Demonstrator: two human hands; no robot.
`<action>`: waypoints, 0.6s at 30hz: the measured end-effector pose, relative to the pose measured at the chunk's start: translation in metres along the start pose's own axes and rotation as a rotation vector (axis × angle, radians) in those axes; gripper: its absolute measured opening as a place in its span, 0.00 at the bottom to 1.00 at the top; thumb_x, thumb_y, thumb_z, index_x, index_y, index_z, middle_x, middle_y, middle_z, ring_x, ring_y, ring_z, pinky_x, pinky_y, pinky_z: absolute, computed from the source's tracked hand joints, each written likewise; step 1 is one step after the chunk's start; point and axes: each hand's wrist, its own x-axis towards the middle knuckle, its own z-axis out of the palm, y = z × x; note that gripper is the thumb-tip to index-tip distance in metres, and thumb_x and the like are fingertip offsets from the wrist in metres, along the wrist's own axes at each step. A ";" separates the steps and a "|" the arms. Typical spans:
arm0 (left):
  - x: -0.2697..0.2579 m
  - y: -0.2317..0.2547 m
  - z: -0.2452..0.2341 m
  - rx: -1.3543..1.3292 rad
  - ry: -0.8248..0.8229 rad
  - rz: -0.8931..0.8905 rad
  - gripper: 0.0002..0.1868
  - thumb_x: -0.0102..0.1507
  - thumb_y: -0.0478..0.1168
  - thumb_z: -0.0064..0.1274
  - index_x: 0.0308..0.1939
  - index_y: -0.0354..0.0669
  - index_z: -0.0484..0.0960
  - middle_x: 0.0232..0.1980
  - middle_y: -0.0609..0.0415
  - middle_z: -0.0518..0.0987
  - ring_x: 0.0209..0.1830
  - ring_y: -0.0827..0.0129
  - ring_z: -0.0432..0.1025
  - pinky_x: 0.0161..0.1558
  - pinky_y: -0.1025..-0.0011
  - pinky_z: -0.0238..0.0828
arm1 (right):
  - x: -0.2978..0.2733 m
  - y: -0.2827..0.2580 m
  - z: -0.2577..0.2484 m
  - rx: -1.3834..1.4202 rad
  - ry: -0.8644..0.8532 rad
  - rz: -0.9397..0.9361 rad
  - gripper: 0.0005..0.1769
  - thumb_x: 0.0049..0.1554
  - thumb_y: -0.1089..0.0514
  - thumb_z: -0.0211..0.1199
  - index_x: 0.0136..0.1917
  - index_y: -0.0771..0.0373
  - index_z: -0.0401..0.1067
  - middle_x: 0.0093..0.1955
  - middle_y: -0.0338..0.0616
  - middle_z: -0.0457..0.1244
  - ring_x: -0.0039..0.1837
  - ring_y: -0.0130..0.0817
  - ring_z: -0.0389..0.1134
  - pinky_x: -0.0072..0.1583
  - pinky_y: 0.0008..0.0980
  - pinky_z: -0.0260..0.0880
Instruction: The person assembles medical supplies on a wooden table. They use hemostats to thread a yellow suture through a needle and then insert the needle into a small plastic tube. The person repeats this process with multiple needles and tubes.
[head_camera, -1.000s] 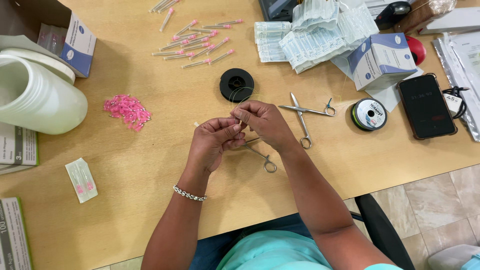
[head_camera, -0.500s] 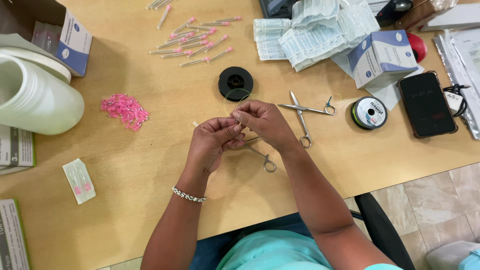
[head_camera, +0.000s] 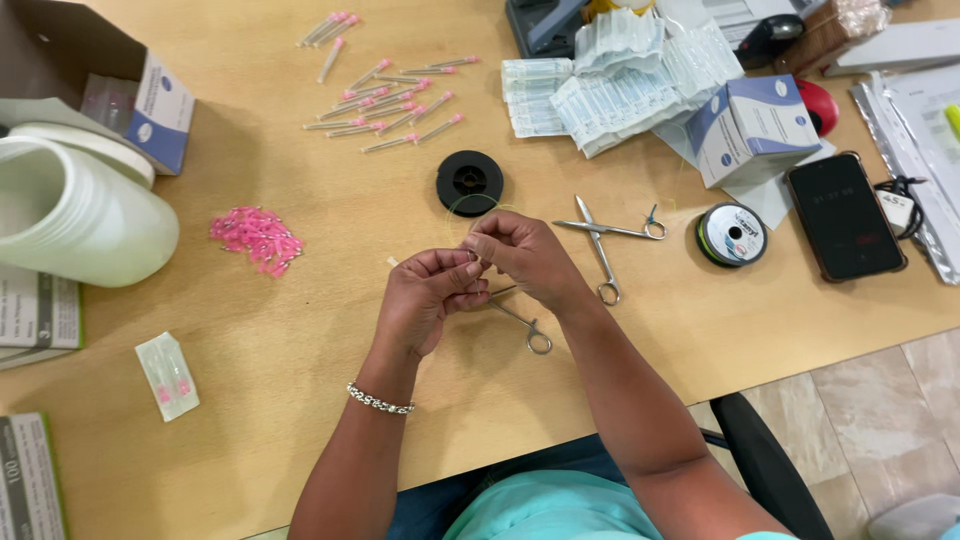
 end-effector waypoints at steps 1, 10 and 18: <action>0.001 -0.002 -0.001 -0.003 -0.011 -0.002 0.10 0.58 0.26 0.65 0.40 0.26 0.81 0.33 0.43 0.85 0.30 0.54 0.83 0.32 0.62 0.87 | -0.001 0.001 -0.001 0.006 0.015 -0.002 0.03 0.59 0.59 0.68 0.45 0.60 0.77 0.37 0.39 0.68 0.39 0.24 0.70 0.39 0.18 0.67; -0.002 0.004 0.002 0.010 -0.012 -0.008 0.10 0.58 0.26 0.65 0.41 0.26 0.81 0.34 0.43 0.85 0.31 0.54 0.83 0.32 0.64 0.87 | 0.000 0.001 0.000 0.019 0.011 0.004 0.04 0.60 0.58 0.68 0.45 0.60 0.77 0.38 0.40 0.67 0.39 0.24 0.70 0.40 0.18 0.66; -0.002 0.003 -0.001 0.013 -0.011 -0.005 0.10 0.58 0.26 0.65 0.41 0.26 0.81 0.34 0.42 0.85 0.31 0.54 0.83 0.33 0.64 0.87 | 0.001 0.007 0.001 0.029 0.026 0.007 0.05 0.60 0.57 0.67 0.46 0.60 0.76 0.38 0.41 0.68 0.39 0.24 0.71 0.39 0.18 0.66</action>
